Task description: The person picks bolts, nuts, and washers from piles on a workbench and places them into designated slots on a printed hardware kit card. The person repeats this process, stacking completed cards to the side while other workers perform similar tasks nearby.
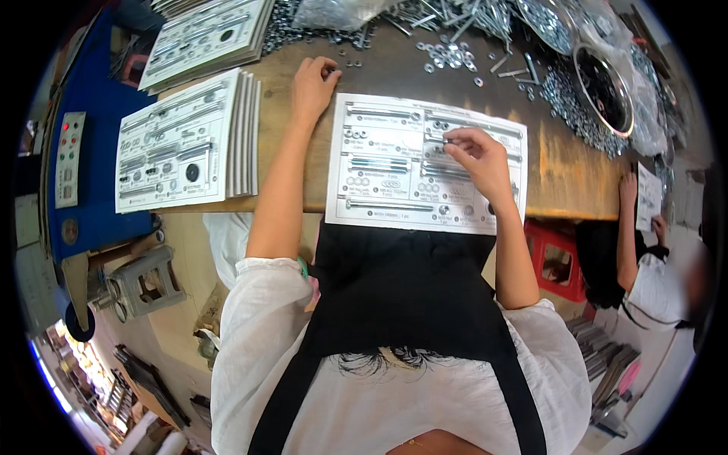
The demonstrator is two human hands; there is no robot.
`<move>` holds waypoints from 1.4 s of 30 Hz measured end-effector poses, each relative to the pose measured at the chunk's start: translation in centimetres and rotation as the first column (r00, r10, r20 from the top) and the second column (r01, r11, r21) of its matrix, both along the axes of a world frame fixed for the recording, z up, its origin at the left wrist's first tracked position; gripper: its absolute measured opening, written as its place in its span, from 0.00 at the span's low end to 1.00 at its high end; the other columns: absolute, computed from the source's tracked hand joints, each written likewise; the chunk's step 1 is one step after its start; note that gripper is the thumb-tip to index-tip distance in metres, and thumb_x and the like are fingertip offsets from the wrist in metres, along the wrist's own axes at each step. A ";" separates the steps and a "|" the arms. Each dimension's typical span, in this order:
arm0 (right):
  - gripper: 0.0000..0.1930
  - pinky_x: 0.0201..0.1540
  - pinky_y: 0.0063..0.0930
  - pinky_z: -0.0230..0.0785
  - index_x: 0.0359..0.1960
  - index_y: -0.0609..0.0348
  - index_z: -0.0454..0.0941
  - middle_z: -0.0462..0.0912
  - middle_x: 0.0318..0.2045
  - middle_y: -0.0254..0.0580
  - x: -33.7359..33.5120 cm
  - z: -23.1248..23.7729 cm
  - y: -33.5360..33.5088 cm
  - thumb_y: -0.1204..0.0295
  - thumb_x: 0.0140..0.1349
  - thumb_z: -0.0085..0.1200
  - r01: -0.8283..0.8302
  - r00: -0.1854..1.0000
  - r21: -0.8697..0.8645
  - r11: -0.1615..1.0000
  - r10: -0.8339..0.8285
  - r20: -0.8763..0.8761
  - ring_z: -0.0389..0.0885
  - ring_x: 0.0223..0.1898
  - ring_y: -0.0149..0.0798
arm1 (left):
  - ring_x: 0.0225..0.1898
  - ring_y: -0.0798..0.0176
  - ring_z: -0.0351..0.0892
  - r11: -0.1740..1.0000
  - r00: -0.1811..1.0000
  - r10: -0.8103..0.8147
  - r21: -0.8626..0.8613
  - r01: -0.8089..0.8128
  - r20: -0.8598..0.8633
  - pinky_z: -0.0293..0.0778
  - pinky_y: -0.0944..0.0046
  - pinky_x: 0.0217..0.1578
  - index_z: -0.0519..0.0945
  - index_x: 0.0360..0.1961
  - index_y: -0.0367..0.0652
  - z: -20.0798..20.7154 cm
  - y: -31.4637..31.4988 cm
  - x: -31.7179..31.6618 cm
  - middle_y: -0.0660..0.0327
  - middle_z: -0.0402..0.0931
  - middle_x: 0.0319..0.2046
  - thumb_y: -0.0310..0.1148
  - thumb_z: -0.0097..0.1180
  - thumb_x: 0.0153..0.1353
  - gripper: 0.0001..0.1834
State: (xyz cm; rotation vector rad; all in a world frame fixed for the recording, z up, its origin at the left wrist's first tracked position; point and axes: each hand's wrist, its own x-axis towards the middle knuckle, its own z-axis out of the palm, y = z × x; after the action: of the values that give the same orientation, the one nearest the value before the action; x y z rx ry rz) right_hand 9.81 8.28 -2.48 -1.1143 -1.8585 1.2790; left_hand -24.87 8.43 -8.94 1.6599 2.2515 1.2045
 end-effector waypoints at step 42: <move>0.11 0.44 0.39 0.77 0.39 0.53 0.87 0.85 0.34 0.45 -20.2 -6.1 10.8 0.68 0.53 0.68 -0.198 0.968 0.346 0.917 0.128 0.216 0.84 0.37 0.48 | 0.33 0.68 0.81 0.997 0.765 0.007 0.056 -0.056 0.644 0.76 0.66 0.37 0.82 0.37 0.38 0.9 -4.9 -0.2 0.59 0.84 0.35 0.27 0.64 0.61 0.05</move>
State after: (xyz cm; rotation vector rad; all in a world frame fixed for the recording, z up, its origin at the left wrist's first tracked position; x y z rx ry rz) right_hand -10.44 19.09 -8.53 -0.9172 -2.2600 0.8791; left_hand -25.03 3.52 -7.99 0.9835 1.8087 1.5737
